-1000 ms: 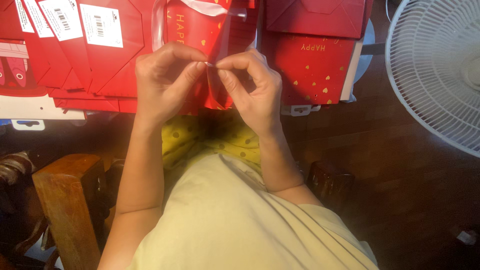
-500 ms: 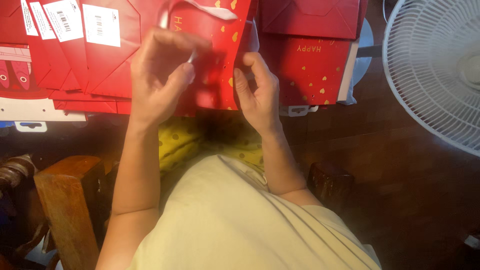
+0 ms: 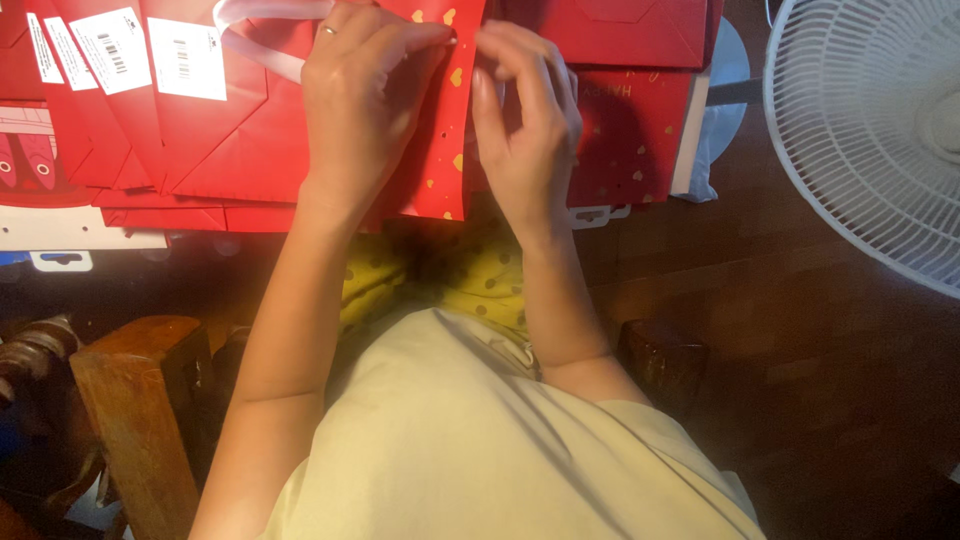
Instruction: The person assembles red Valentine's Day gift boxes by folding the cardboard and inserting white ribbon handles through the side slots. The person works on multiple boxes one at a time, stacking completed boxes on the table.
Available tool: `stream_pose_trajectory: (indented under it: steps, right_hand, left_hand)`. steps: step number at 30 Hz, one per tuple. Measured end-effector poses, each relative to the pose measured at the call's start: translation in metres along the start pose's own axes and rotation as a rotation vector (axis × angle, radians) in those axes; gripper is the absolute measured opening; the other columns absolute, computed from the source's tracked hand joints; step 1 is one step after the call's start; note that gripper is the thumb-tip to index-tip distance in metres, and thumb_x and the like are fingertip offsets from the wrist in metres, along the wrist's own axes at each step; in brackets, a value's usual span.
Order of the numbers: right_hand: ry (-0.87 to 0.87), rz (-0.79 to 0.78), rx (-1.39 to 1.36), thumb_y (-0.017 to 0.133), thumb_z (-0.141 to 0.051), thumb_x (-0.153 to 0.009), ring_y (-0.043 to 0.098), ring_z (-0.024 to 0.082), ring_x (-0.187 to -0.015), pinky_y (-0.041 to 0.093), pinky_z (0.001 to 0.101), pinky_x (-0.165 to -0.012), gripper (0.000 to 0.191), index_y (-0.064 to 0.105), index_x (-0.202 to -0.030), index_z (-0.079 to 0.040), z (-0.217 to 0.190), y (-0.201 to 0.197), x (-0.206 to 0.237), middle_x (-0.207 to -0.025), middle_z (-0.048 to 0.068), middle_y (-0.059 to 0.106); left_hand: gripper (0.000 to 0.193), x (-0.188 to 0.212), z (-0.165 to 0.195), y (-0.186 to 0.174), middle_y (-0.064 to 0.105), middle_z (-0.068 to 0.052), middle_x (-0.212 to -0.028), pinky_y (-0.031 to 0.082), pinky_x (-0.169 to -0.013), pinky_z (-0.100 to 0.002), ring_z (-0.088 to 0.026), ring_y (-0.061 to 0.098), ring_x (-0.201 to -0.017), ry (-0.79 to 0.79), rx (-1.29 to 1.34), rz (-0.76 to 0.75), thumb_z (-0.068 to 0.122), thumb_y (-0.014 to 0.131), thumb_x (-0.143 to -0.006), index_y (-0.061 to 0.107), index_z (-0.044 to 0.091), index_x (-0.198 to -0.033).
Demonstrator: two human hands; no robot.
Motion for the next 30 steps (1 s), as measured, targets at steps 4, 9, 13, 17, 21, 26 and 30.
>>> stream_pose_trajectory:
  steps: [4, 9, 13, 17, 21, 26, 30]
  right_hand:
    - [0.07, 0.008, -0.021, 0.072, 0.001, -0.097, 0.066, 0.019, -0.097, 0.054, 0.0344, -0.097, 0.032, 0.064, -0.128, -0.007, 0.01, 0.009, -0.01, -0.118, 0.004, 0.073]
    - [0.094, 0.06, -0.021, 0.074, 0.002, -0.097, 0.069, 0.019, -0.104, 0.055, 0.0305, -0.096, 0.034, 0.062, -0.126, -0.01, 0.019, 0.018, -0.004, -0.114, 0.002, 0.073]
    - [0.096, 0.09, 0.065, 0.077, 0.0, -0.095, 0.067, 0.018, -0.095, 0.053, 0.0311, -0.092, 0.029, 0.065, -0.12, -0.01, 0.028, 0.023, 0.002, -0.105, 0.0, 0.073]
    - [0.119, 0.085, -0.08, 0.076, -0.001, -0.098, 0.069, 0.016, -0.097, 0.055, 0.0304, -0.092, 0.022, 0.067, -0.117, -0.007, 0.035, 0.024, 0.002, -0.104, 0.001, 0.073]
    - [0.226, 0.05, -0.278, 0.071, -0.001, -0.101, 0.07, 0.014, -0.098, 0.057, 0.0289, -0.093, 0.018, 0.066, -0.117, -0.003, 0.035, 0.027, 0.003, -0.106, 0.004, 0.071]
    - [0.176, 0.024, -0.364, 0.067, -0.002, -0.107, 0.07, 0.014, -0.103, 0.056, 0.0288, -0.097, 0.017, 0.065, -0.124, -0.003, 0.033, 0.028, 0.005, -0.111, 0.004, 0.071]
    - [0.2, 0.031, -0.349, 0.067, -0.002, -0.107, 0.068, 0.009, -0.094, 0.056, 0.0254, -0.09, 0.013, 0.067, -0.12, -0.002, 0.036, 0.028, 0.006, -0.106, 0.002, 0.072]
  left_hand:
    - [0.018, 0.002, -0.004, 0.003, 0.066, -0.008, -0.096, 0.049, -0.083, -0.04, -0.029, 0.06, -0.094, 0.004, -0.002, 0.01, -0.001, 0.08, -0.094, 0.076, 0.007, -0.11]
    - [0.018, 0.001, -0.001, 0.003, 0.065, -0.008, -0.095, 0.048, -0.082, -0.041, -0.03, 0.059, -0.093, 0.005, 0.011, 0.011, 0.0, 0.082, -0.094, 0.075, 0.006, -0.11]
    - [0.017, 0.001, -0.002, 0.004, 0.064, -0.008, -0.094, 0.048, -0.082, -0.04, -0.03, 0.058, -0.092, 0.002, 0.013, 0.015, 0.001, 0.083, -0.095, 0.076, 0.007, -0.109]
    - [0.016, 0.001, -0.003, 0.004, 0.063, -0.008, -0.092, 0.047, -0.081, -0.04, -0.03, 0.058, -0.091, -0.009, -0.007, 0.016, 0.002, 0.083, -0.094, 0.076, 0.007, -0.107]
    - [0.02, 0.002, -0.002, 0.002, 0.063, -0.007, -0.093, 0.047, -0.082, -0.04, -0.029, 0.057, -0.092, -0.015, 0.02, 0.019, 0.001, 0.084, -0.094, 0.075, 0.007, -0.11]
    - [0.027, 0.003, -0.003, 0.003, 0.063, -0.006, -0.095, 0.046, -0.083, -0.041, -0.029, 0.057, -0.094, 0.018, -0.015, 0.001, 0.0, 0.083, -0.092, 0.075, 0.008, -0.116]
    - [0.027, 0.003, -0.004, 0.003, 0.063, -0.006, -0.096, 0.046, -0.084, -0.04, -0.028, 0.058, -0.094, -0.001, 0.004, 0.006, 0.0, 0.083, -0.092, 0.076, 0.009, -0.116]
Point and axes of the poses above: each hand's wrist, its own x-axis away from the middle knuckle, its own y-axis out of the palm, z = x × y, the point moved 1 cm from there along -x, towards the middle knuckle
